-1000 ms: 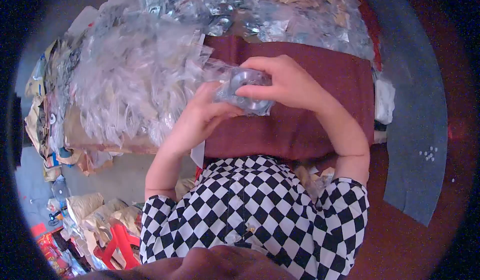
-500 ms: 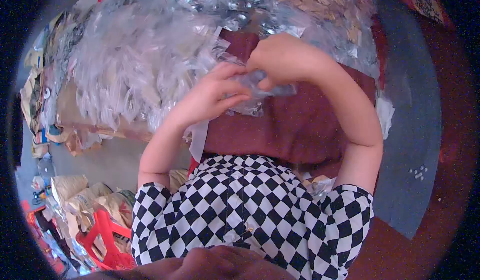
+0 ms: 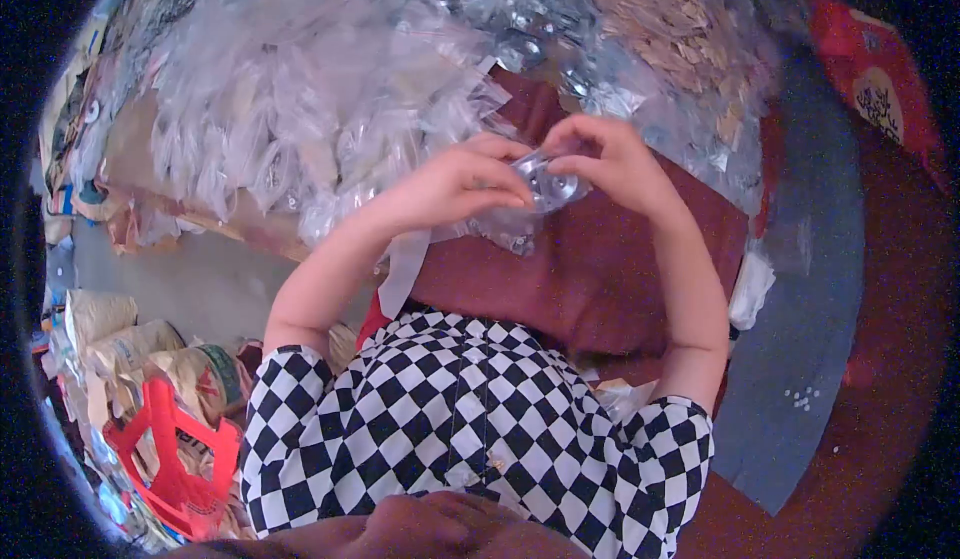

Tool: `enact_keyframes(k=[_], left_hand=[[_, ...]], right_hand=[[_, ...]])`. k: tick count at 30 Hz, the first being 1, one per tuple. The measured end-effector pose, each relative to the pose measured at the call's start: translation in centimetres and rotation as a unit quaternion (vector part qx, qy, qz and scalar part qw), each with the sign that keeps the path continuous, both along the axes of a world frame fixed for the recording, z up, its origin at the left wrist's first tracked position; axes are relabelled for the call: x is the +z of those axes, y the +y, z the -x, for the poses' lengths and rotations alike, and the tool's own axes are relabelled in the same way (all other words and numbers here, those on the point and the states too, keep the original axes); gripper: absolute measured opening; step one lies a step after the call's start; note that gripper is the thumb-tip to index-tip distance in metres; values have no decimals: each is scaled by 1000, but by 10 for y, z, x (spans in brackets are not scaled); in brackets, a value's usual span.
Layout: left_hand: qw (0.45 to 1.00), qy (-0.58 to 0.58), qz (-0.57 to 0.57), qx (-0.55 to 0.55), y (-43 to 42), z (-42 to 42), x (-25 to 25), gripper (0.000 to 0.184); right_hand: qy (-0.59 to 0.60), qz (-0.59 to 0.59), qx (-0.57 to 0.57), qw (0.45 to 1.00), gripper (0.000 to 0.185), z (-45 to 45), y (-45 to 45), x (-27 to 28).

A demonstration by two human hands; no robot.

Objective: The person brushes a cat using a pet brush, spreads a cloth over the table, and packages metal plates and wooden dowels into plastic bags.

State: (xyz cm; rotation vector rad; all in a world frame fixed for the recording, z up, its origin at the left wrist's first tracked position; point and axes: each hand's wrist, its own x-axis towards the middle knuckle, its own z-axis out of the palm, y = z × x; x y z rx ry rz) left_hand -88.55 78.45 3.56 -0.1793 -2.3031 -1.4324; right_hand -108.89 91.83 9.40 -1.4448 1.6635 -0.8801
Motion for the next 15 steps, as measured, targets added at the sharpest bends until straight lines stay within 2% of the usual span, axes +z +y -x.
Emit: enact_keyframes(k=[2, 4, 8, 9, 11, 13, 15], left_hand=[[1000, -25, -1, -6, 2, 2, -1, 15], [999, -16, 24, 27, 5, 4, -3, 13], [1000, -4, 20, 21, 0, 7, -6, 12], [999, -20, 13, 23, -1, 5, -5, 12], [999, -36, 7, 27, -2, 2, -6, 12], [999, 5, -7, 37, -3, 0, -8, 12], [1000, -8, -6, 26, -6, -2, -7, 12]], right_hand=[[12, -42, 1, 999, 28, 3, 0, -2], [106, 8, 72, 992, 32, -3, -1, 8], [86, 80, 18, 993, 28, -30, -6, 9], [183, 173, -24, 968, 27, -34, -9, 5], [275, 264, -63, 922, 25, -33, -7, -5], [121, 23, -77, 989, 24, -25, 5, -14], [132, 56, -42, 989, 22, -25, 10, -16]])
